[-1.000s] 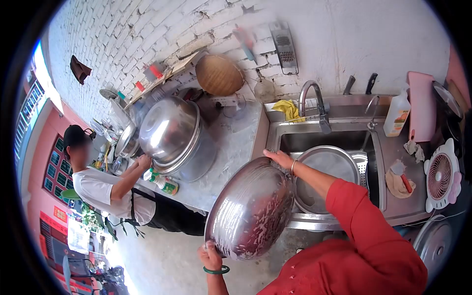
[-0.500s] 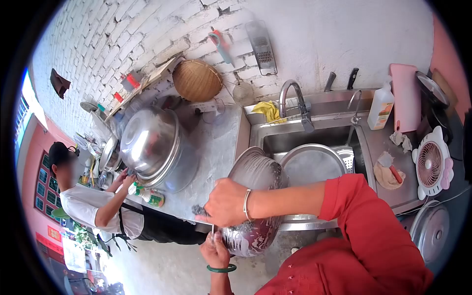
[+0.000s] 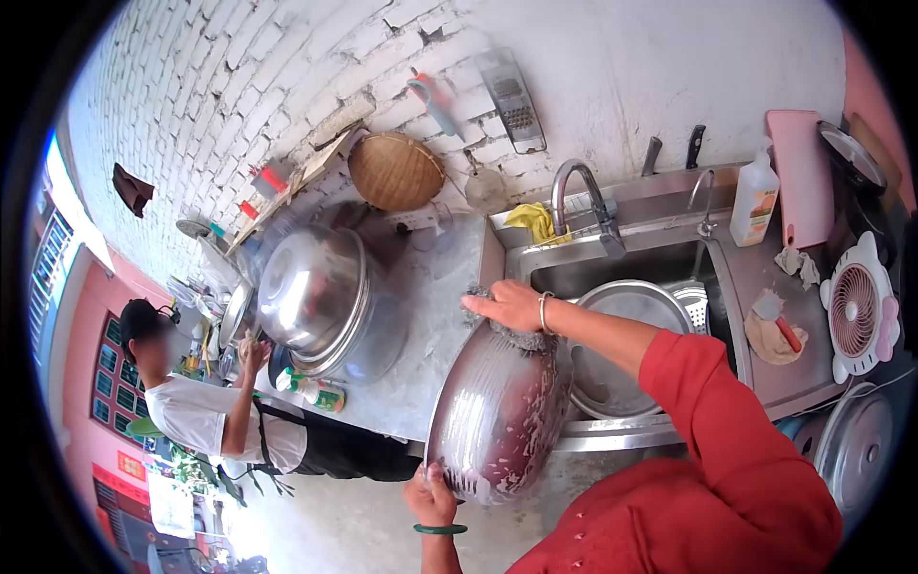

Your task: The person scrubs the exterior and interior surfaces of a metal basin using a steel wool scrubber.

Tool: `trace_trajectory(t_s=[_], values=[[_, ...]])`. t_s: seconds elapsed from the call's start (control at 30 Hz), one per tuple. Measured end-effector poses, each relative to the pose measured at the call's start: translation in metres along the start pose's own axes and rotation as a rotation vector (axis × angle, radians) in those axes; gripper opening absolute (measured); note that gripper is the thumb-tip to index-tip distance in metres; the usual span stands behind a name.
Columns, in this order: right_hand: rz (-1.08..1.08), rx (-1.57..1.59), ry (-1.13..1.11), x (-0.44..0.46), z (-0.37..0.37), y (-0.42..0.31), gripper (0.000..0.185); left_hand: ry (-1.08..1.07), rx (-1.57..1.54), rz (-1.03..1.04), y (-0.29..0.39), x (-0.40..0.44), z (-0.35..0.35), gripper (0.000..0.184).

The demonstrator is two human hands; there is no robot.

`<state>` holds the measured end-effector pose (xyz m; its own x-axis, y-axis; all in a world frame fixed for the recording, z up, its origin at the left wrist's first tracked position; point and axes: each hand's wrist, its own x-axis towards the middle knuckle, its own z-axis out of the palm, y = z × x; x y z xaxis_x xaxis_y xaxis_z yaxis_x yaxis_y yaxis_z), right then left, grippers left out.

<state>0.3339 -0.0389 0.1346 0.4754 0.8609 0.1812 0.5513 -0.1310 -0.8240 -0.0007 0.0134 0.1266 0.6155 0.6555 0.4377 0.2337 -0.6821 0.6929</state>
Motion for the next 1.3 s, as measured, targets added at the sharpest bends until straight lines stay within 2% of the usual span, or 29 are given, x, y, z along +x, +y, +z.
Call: trace_trajectory(t_s=[0.1, 0.2, 0.23, 0.3, 0.43, 0.5, 0.57, 0.6, 0.63, 0.7, 0.73, 0.8, 0.87, 0.9, 0.97, 1.03, 1.07, 1.1, 1.13, 1.2, 1.27, 1.3], values=[[-0.327, -0.368, -0.097, -0.024, 0.000, -0.093, 0.065, -0.006, 0.017, -0.014, 0.016, 0.016, 0.012, 0.044], [-0.607, -0.664, -0.193, -0.056, 0.038, -0.140, 0.043, -0.038, 0.047, 0.007, 0.011, 0.027, 0.019, 0.039], [-0.680, -0.712, -0.199, -0.066, 0.052, -0.144, 0.037, -0.034, -0.008, 0.088, -0.001, 0.028, 0.024, 0.038], [-0.652, -0.749, -0.199, -0.073, 0.064, -0.146, 0.036, -0.016, -0.049, 0.181, 0.004, 0.030, 0.026, 0.036], [-0.685, -0.629, -0.165, -0.067, 0.058, -0.140, 0.042, -0.042, -0.047, 0.158, 0.000, 0.018, 0.020, 0.037], [-0.409, -0.451, -0.070, -0.033, 0.031, -0.125, 0.056, 0.007, 0.032, 0.002, -0.004, 0.012, 0.012, 0.039], [-0.122, -0.157, 0.018, 0.011, 0.015, -0.059, 0.070, 0.046, 0.015, 0.037, -0.016, 0.000, 0.002, 0.041], [0.062, -0.027, -0.062, 0.020, 0.007, -0.035, 0.072, 0.070, -0.006, 0.077, -0.021, -0.005, -0.002, 0.043], [-0.006, 0.100, 0.033, 0.029, 0.015, -0.002, 0.075, 0.084, 0.005, 0.078, -0.017, -0.006, -0.002, 0.045], [0.164, 0.168, 0.024, 0.044, 0.021, 0.056, 0.075, 0.108, -0.001, 0.054, -0.022, -0.015, 0.001, 0.046], [0.164, 0.168, 0.020, 0.042, 0.033, 0.086, 0.075, 0.141, -0.003, 0.060, -0.026, -0.014, 0.002, 0.047], [0.391, 0.777, -0.025, 0.030, 0.058, 0.126, 0.074, 0.113, -0.025, 0.031, -0.037, -0.019, -0.004, 0.047], [0.423, 0.860, 0.001, 0.021, 0.063, 0.120, 0.057, 0.240, -0.062, 0.045, -0.038, -0.022, 0.002, 0.047], [0.329, 0.813, 0.035, 0.027, 0.069, 0.117, 0.057, 0.251, -0.059, -0.005, -0.023, -0.016, 0.004, 0.046], [0.288, 0.689, -0.175, -0.001, 0.023, 0.023, 0.058, 0.177, 0.002, -0.014, -0.008, -0.010, 0.011, 0.046], [-0.006, 0.168, -0.161, -0.006, 0.013, -0.040, 0.057, 0.134, 0.121, 0.016, -0.010, -0.011, 0.022, 0.046], [-0.323, 0.048, 0.098, -0.016, 0.038, -0.052, 0.053, 0.142, 0.118, 0.023, -0.009, -0.009, 0.022, 0.046], [-0.470, -0.032, 0.078, -0.031, 0.045, -0.073, 0.050, 0.136, 0.075, -0.071, -0.008, -0.006, 0.021, 0.045], [-0.658, -0.137, 0.154, -0.047, 0.060, -0.084, 0.047, 0.126, 0.034, -0.169, -0.006, -0.005, 0.017, 0.044], [-0.745, -0.201, 0.197, -0.083, 0.088, -0.100, 0.049, 0.126, -0.039, -0.214, -0.010, 0.000, 0.014, 0.043], [-0.791, -0.233, 0.249, -0.105, 0.109, -0.101, 0.049, 0.145, -0.188, 0.043, -0.026, -0.001, 0.015, 0.041], [-0.787, -0.213, 0.282, -0.109, 0.107, -0.103, 0.049, 0.121, -0.089, 0.004, -0.024, -0.001, 0.011, 0.042]])
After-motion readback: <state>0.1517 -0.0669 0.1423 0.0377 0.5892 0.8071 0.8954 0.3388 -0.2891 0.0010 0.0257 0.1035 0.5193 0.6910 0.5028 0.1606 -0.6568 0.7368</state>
